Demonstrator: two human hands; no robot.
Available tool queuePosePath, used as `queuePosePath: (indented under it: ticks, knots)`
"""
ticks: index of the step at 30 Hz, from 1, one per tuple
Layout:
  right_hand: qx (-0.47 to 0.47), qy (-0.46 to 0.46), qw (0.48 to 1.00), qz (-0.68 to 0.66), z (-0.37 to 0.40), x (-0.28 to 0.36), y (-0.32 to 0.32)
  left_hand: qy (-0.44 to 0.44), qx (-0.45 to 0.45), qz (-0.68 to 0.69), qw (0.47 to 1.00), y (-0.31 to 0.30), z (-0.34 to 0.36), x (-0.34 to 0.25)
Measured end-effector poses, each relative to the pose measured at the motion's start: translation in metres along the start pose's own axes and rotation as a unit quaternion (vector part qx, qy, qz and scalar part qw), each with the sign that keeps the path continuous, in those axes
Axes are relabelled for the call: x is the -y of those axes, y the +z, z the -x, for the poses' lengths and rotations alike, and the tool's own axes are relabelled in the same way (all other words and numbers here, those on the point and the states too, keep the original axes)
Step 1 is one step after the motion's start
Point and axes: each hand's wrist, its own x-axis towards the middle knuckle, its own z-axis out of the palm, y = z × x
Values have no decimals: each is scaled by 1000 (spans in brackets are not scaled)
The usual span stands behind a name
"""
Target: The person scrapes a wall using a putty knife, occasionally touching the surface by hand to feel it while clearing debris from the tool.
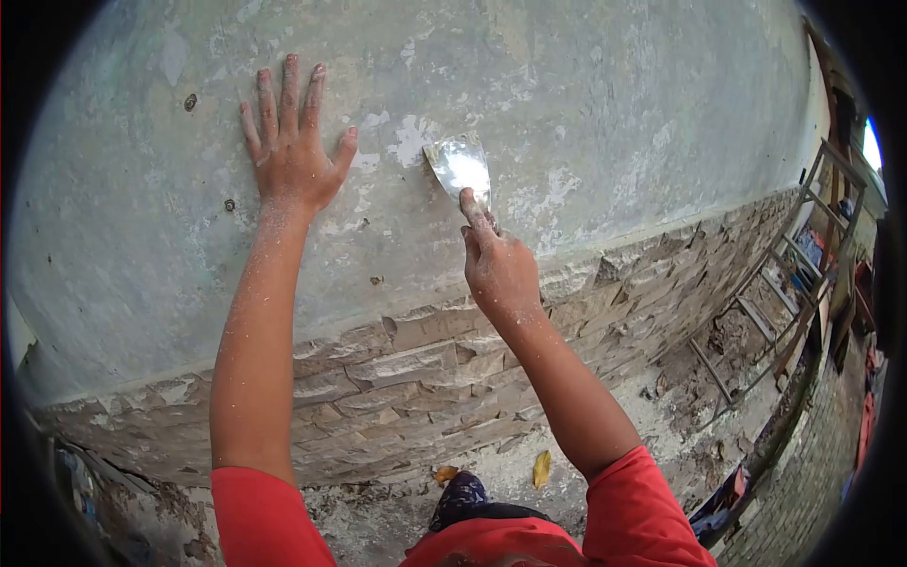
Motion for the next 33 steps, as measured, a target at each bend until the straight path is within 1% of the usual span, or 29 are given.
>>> queuePosePath:
  ticks: [3, 5, 7, 8, 9, 11, 13, 14, 15, 16, 18, 19, 20, 22, 24, 26, 28, 29, 31, 32, 33]
  knots:
    - [-9, -28, 999, 20, 14, -18, 18, -22, -3, -6, 1000, 2, -3, -8]
    - [-18, -46, 999, -18, 24, -27, 27, -30, -3, -17, 999, 3, -5, -16]
    - [-30, -50, 998, -10, 7, -18, 17, -59, -10, -29, 998, 6, -10, -26]
    - [-36, -49, 998, 0, -1, -10, 9, -58, -10, -28, 998, 7, -10, -28]
    - [-15, -41, 999, -16, -10, -3, -4, -63, -20, -23, 998, 6, -12, -29]
    - [-22, -49, 998, -20, -11, -16, -1, -60, -32, -13, 998, 5, -14, -30]
    - [-37, -61, 997, -20, -4, -36, 2, -50, -29, -31, 998, 3, -13, -26]
    - [-17, -38, 999, -8, 11, -53, 4, -51, -39, -28, 998, 2, -12, -25]
    - [1, -16, 1000, 4, 16, -68, 1, -52, -30, -41, 997, 1, -11, -26]
    - [-13, -21, 1000, 9, 11, -79, -10, -54, -25, -55, 997, 1, -13, -26]
    - [9, 27, 999, 20, 2, -99, -32, -61, -38, -62, 995, 2, -14, -32]
    - [-43, 6, 999, -12, -13, -109, -40, -67, -36, -72, 995, 3, -13, -35]
    - [-50, 12, 999, -8, -31, -118, -51, -64, -40, -64, 995, 3, -13, -37]
    - [-118, -29, 992, -30, -74, -124, -86, -58, -67, -84, 993, 5, -14, -40]
    - [-150, -23, 988, -34, -115, -132, -120, -52, -77, -87, 992, 6, -14, -40]
    - [-181, -21, 982, -43, -133, -146, -136, -46, -87, -96, 991, 7, -15, -40]
    - [-145, -9, 988, -55, -132, -162, -138, -45, -84, -122, 988, 9, -14, -40]
    - [-144, -26, 986, -78, -119, -175, -126, -45, -90, -119, 988, 11, -13, -38]
    - [-133, -55, 987, -68, -88, -213, -91, -47, -85, -143, 985, 14, -11, -33]
    - [-93, -25, 994, -46, -74, -220, -93, -51, -91, -139, 985, 15, -11, -30]
    - [-116, -58, 990, -59, -70, -233, -92, -50, -86, -136, 986, 16, -10, -28]
